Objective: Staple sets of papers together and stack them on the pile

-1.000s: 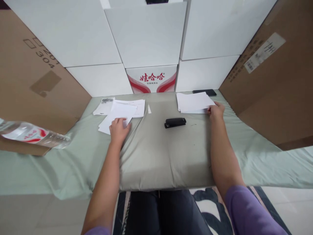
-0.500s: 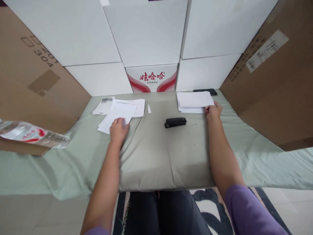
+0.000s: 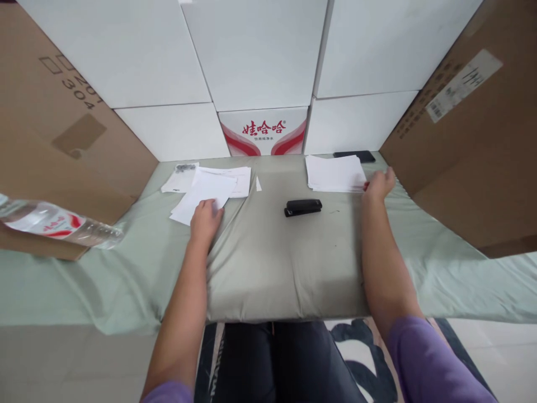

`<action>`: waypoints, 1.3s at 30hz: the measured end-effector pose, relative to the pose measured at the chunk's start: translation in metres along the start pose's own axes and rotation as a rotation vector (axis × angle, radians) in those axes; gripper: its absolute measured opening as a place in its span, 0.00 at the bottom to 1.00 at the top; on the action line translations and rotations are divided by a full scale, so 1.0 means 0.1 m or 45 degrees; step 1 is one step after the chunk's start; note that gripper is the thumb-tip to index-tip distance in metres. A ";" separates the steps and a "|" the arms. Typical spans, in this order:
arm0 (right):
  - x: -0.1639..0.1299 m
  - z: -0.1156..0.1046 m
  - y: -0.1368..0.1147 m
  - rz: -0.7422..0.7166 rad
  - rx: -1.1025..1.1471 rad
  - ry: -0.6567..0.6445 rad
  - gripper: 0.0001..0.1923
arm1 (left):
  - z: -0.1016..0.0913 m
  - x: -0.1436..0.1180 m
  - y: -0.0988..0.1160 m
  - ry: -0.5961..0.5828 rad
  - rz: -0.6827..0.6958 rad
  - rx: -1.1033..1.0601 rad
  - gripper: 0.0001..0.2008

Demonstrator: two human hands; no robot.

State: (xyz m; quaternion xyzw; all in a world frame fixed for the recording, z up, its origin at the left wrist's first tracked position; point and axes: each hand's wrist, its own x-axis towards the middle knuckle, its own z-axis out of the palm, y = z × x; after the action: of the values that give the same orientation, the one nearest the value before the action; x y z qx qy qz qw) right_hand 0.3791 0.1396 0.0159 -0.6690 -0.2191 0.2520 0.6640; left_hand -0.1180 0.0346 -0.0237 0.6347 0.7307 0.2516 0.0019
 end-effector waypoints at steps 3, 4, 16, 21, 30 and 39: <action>-0.16 -0.02 -0.29 -0.194 0.170 0.098 0.30 | -0.03 -0.01 0.00 -0.005 -0.002 -0.017 0.19; -0.25 -0.02 -0.41 -0.247 0.212 0.063 0.29 | -0.04 -0.01 -0.01 -0.006 0.000 -0.023 0.19; -2.90 0.62 0.10 -0.126 0.274 -1.057 0.20 | -0.15 0.00 0.18 0.065 -0.231 0.244 0.17; -3.17 0.86 0.58 -0.186 0.201 -1.282 0.20 | -0.37 -0.06 0.21 0.491 -0.205 -0.162 0.15; -2.65 0.84 0.55 0.294 0.515 -1.369 0.24 | -0.07 -0.01 0.26 0.005 -0.091 -0.817 0.16; -2.57 0.88 0.58 0.471 0.655 -0.947 0.12 | -0.10 -0.02 0.09 -0.060 -0.134 0.106 0.30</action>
State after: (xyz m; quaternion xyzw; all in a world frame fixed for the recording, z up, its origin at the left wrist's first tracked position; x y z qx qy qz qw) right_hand 0.1219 0.0451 -0.0298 -0.3756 -0.2498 0.6337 0.6285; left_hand -0.1131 0.0299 -0.0119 0.6006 0.7726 0.2056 0.0060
